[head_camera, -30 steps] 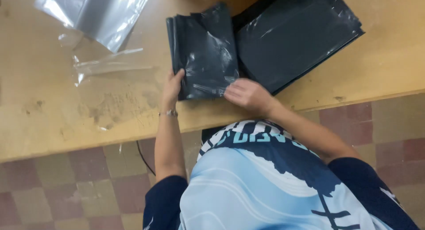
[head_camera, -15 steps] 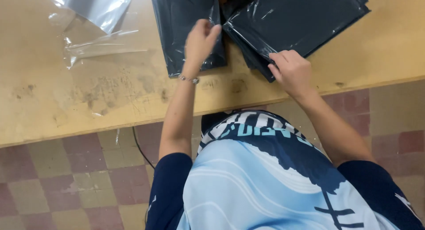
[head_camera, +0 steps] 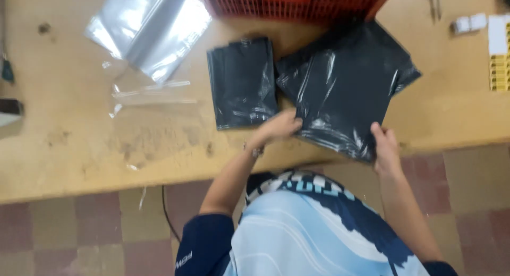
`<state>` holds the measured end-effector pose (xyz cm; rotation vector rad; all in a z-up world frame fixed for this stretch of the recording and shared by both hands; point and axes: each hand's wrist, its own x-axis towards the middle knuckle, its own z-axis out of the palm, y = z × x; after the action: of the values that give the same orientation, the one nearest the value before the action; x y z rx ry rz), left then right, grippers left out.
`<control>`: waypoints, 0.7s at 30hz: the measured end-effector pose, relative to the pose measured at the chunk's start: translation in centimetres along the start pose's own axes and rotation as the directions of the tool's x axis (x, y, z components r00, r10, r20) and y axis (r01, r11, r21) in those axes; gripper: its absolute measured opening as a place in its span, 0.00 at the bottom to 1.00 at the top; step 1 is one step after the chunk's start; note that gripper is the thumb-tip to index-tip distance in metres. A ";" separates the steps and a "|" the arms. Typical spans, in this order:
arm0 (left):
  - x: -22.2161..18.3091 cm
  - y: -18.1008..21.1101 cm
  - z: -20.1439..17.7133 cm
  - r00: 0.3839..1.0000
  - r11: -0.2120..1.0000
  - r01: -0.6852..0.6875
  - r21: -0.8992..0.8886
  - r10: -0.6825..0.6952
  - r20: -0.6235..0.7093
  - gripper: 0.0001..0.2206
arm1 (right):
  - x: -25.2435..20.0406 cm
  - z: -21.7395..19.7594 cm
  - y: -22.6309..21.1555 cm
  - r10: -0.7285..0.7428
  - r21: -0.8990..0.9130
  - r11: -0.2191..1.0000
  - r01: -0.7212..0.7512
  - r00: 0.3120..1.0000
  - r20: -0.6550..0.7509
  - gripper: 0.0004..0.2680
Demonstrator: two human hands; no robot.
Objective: Package stacks of black plastic bags into clear plastic sleeves and apply labels.
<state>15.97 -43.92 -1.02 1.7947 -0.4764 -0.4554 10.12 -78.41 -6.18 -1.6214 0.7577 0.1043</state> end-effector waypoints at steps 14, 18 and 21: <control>-14.1 -6.3 -5.5 0.759 0.915 0.390 0.099 -0.259 -0.598 0.18 | -3.2 18.5 -10.2 -0.431 -0.042 0.855 0.516 0.754 0.496 0.15; -14.7 -7.5 -8.7 0.559 0.838 0.529 0.136 -0.223 -0.799 0.20 | -2.0 29.2 -10.7 -0.405 -0.038 0.873 0.486 0.768 0.496 0.14; -14.8 -12.8 -9.2 0.482 0.714 0.682 0.158 -0.276 -0.832 0.16 | 3.2 34.8 -5.4 -0.359 -0.117 0.887 0.447 0.825 0.436 0.10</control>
<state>9.52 -25.39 -10.02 2.4028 0.6531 0.1111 27.55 -47.99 -10.59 -1.8557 0.0702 0.2122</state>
